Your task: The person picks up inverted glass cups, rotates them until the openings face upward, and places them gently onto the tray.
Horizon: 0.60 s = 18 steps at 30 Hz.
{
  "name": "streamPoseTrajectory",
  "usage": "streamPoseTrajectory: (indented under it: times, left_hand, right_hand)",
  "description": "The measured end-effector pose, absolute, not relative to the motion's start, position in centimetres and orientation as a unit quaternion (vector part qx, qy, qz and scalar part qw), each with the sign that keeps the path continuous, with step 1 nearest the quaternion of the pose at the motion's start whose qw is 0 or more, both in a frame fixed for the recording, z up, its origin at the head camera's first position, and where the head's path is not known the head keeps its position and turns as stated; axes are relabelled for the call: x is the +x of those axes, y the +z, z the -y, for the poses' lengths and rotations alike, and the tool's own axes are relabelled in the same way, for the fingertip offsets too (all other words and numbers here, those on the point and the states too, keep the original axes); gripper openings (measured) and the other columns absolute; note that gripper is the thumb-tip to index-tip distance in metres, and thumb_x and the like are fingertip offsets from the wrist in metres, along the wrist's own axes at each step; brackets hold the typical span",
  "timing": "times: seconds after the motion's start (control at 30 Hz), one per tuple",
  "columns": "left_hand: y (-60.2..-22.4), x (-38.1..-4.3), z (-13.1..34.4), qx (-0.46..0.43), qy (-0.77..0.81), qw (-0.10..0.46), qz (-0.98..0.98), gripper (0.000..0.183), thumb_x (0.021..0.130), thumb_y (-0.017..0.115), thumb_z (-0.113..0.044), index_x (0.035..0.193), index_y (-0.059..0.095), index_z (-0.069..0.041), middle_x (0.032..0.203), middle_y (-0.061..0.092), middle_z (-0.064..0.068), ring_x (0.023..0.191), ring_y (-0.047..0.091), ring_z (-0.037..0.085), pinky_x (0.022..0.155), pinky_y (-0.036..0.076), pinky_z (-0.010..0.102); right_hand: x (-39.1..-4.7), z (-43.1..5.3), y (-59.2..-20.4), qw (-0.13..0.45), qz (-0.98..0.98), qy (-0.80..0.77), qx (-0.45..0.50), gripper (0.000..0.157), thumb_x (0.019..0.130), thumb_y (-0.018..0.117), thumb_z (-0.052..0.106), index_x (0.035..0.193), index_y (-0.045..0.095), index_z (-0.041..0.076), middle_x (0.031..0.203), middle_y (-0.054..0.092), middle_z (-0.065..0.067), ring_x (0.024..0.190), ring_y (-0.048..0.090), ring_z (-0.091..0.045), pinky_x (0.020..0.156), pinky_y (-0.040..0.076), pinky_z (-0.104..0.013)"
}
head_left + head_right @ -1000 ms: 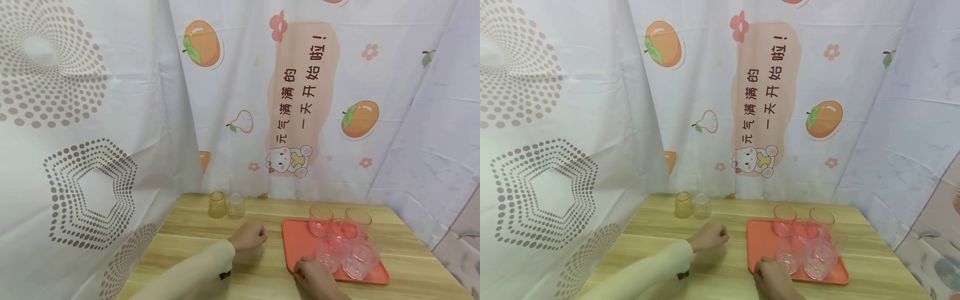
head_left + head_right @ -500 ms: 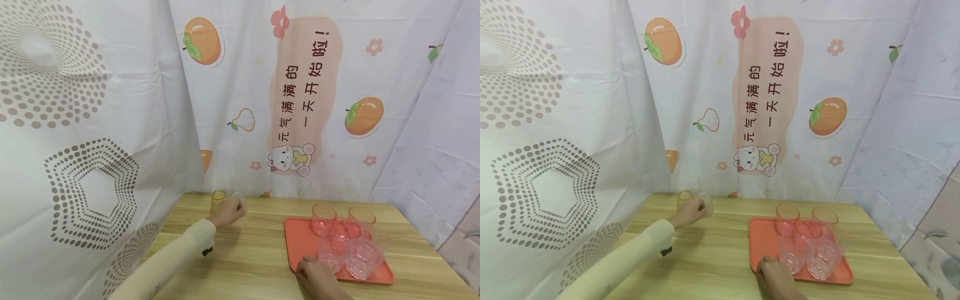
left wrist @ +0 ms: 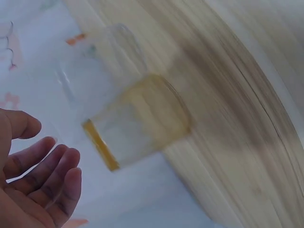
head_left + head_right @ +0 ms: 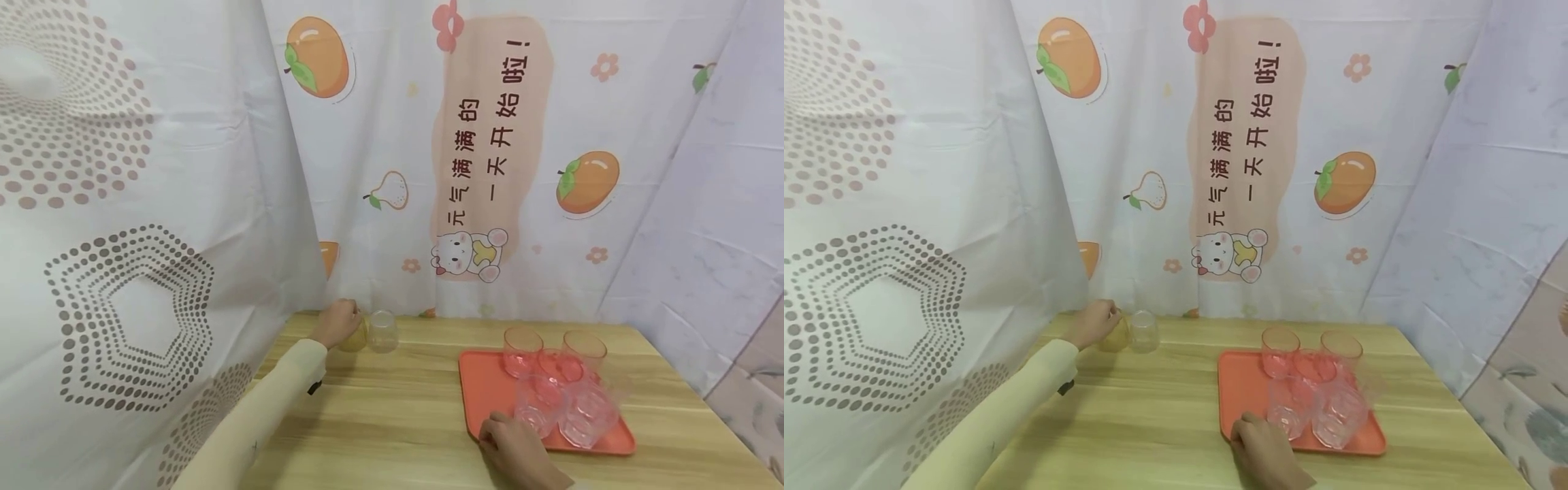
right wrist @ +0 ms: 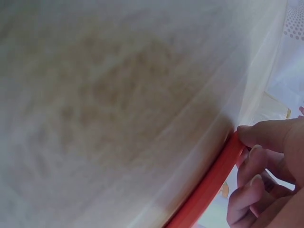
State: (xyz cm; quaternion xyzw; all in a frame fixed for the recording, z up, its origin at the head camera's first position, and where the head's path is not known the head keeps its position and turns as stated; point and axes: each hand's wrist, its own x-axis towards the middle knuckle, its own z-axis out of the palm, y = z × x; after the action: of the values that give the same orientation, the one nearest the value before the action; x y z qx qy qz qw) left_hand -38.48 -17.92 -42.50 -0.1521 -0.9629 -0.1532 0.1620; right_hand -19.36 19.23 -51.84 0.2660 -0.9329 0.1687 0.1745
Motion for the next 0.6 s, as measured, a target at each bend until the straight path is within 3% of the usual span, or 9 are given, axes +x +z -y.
streamPoseTrajectory:
  times: [0.17,0.37,0.6]
  left_hand:
    - [-42.63,-39.47,18.69,-0.125,-0.136,0.171,0.968,0.02,0.091,0.058,-0.022,0.084,0.061,-0.003,0.081,0.055,0.01,0.069,0.054,0.023,0.056,0.048,0.039]
    - [-42.64,-39.43,18.6,-0.118,-0.122,0.179,0.969,0.033,0.087,0.064,-0.026,0.092,0.059,0.007,0.088,0.052,0.017,0.082,0.053,0.032,0.07,0.048,0.045]
    - [-43.54,-39.54,18.14,-0.122,-0.112,0.162,0.973,0.031,0.083,0.061,-0.023,0.089,0.058,0.007,0.087,0.05,0.018,0.082,0.049,0.033,0.071,0.046,0.044]
  right_hand:
    - [-19.64,-19.38,-51.76,0.173,0.936,0.169,0.257,0.018,0.071,0.079,0.013,0.071,0.063,0.023,0.072,0.048,0.016,0.062,0.049,0.0,0.052,0.041,-0.022]
    - [-19.8,-19.42,-51.81,0.178,0.939,0.159,0.248,0.019,0.071,0.079,0.015,0.071,0.063,0.025,0.072,0.048,0.017,0.063,0.049,-0.001,0.052,0.041,-0.022]
    - [-19.52,-19.39,-52.02,0.17,0.939,0.163,0.251,0.017,0.073,0.079,0.017,0.072,0.064,0.025,0.073,0.049,0.016,0.064,0.052,-0.003,0.052,0.042,-0.023]
